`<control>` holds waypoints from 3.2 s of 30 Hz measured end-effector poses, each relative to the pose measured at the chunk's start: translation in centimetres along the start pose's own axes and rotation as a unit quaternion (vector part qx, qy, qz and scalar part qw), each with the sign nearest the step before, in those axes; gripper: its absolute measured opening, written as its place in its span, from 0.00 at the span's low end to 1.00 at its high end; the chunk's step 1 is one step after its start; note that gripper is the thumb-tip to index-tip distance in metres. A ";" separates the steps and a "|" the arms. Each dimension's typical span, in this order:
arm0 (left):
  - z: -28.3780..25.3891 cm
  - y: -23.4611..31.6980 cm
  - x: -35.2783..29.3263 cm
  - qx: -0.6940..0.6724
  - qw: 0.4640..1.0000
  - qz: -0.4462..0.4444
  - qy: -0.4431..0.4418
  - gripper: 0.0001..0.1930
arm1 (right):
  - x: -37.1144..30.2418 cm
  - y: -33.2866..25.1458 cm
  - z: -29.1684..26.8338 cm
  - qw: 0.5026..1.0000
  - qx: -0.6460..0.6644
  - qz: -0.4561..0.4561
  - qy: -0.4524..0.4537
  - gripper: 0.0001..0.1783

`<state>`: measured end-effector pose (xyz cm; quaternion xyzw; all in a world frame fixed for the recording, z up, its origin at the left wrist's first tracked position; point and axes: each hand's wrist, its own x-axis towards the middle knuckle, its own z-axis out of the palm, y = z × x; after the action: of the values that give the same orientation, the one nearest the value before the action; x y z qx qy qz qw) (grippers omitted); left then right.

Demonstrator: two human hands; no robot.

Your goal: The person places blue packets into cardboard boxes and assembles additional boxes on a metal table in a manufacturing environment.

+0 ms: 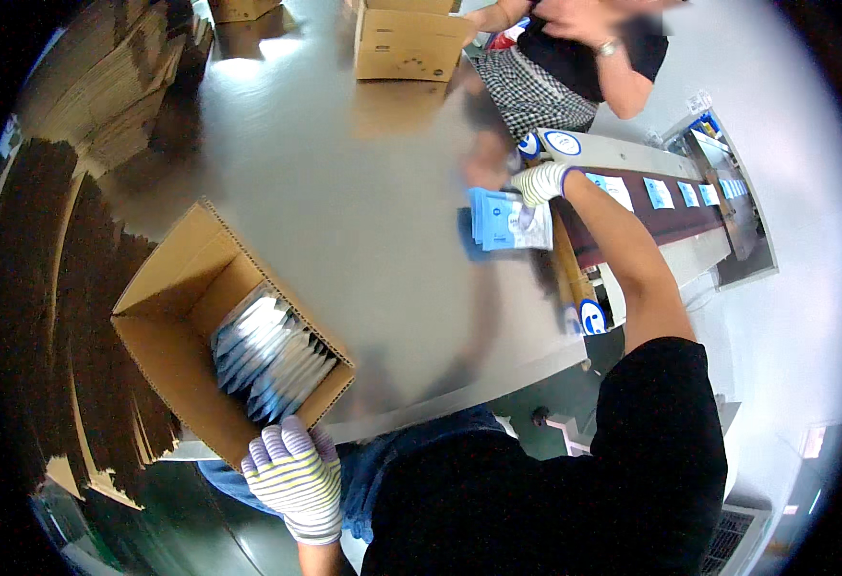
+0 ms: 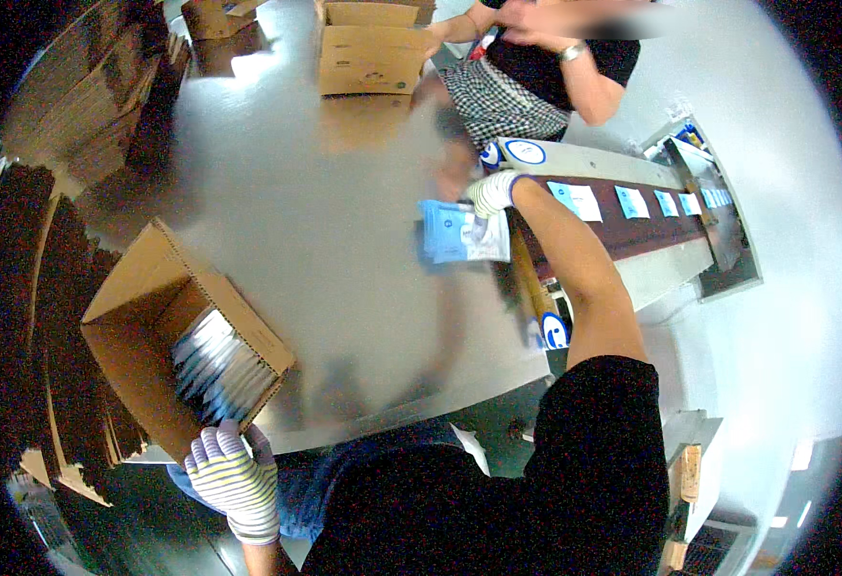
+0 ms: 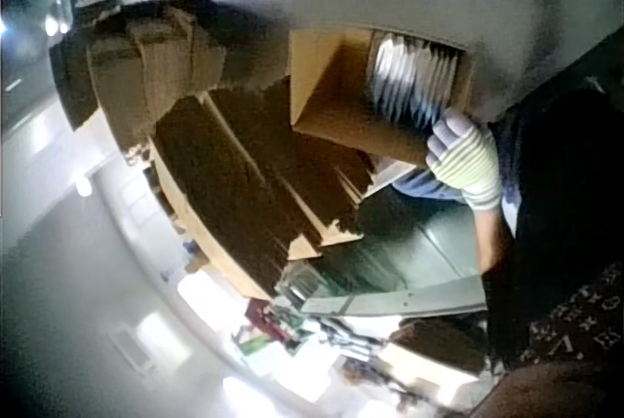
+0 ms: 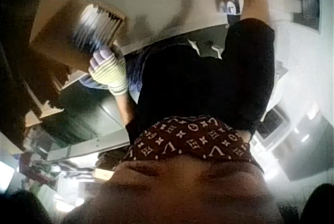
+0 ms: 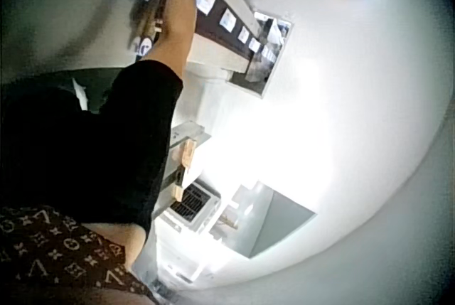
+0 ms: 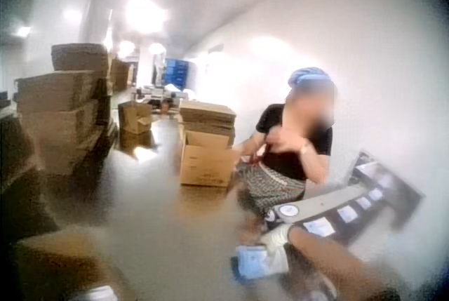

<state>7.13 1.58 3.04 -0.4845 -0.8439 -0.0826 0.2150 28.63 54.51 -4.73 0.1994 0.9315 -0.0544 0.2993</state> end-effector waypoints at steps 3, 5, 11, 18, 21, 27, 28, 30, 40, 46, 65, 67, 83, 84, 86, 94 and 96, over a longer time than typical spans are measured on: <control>-0.1 0.1 -0.2 -0.005 1.000 0.007 -0.008 0.17 | 0.5 -3.0 1.0 0.972 -0.202 -0.085 -0.087 0.28; 0.0 -0.1 -0.7 -0.002 1.000 0.008 -0.017 0.19 | -2.3 -9.9 -0.3 0.995 -0.063 0.055 0.062 0.29; 0.4 -0.4 -0.4 -0.005 1.000 0.014 -0.012 0.15 | -5.3 -23.6 2.9 0.996 0.003 0.076 0.053 0.38; 0.2 -0.6 -0.5 0.002 0.999 0.036 0.016 0.16 | -5.6 -24.3 1.3 0.745 0.585 -0.135 0.290 0.36; -0.3 -0.3 -0.8 0.015 0.999 0.044 0.005 0.10 | -7.5 -27.1 -2.6 0.686 0.598 -0.239 0.339 0.31; -0.1 -0.3 -2.6 -0.008 0.998 0.060 0.011 0.10 | -10.7 -31.6 -10.5 0.684 0.152 -0.391 0.597 0.21; 0.0 -0.3 -2.8 -0.020 0.998 0.065 0.017 0.10 | -10.9 -32.4 -11.4 0.660 0.105 -0.409 0.621 0.19; 0.9 -0.3 -3.6 -0.044 0.995 0.075 0.042 0.10 | -10.8 -34.1 -12.8 0.612 0.038 -0.442 0.655 0.16; 1.2 -0.2 -3.7 -0.255 0.966 0.031 -0.030 0.12 | -7.4 -39.8 -16.7 0.654 0.051 -0.516 0.551 0.20; -0.3 0.5 -3.3 -0.056 0.996 0.066 0.005 0.09 | 2.6 -42.8 -17.4 0.896 -0.151 -0.178 0.378 0.34; -0.8 -1.7 -1.8 -0.122 0.984 0.119 0.053 0.16 | 3.8 -40.5 -16.0 0.876 -0.306 -0.339 0.155 0.12; -0.2 -3.3 -2.5 -0.125 0.988 0.088 0.025 0.24 | 1.2 -41.4 -15.7 0.902 -0.067 -0.386 0.179 0.23; -9.7 -13.1 5.2 0.185 0.955 -0.079 0.216 0.23 | 19.4 -32.3 -24.3 0.788 -0.238 0.071 0.564 0.33; -11.1 -14.6 5.0 0.232 0.938 -0.104 0.235 0.24 | 19.6 -33.0 -25.2 0.802 -0.167 0.082 0.567 0.32; -13.1 -17.8 4.3 0.294 0.906 -0.142 0.270 0.27 | 17.4 -37.0 -25.7 0.843 -0.116 -0.013 0.525 0.33; -13.1 -23.4 5.3 0.193 0.914 -0.217 0.283 0.20 | 9.2 -40.7 -5.5 0.916 -0.025 -0.330 0.225 0.28; -13.6 -22.8 5.7 0.180 0.917 -0.213 0.285 0.16 | 8.2 -39.6 -3.4 0.908 0.026 -0.325 0.264 0.26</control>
<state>-10.92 -10.50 19.29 -0.2030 -0.8309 -0.1078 0.5068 4.72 21.87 -7.42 -0.0997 0.9880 -0.1178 0.0031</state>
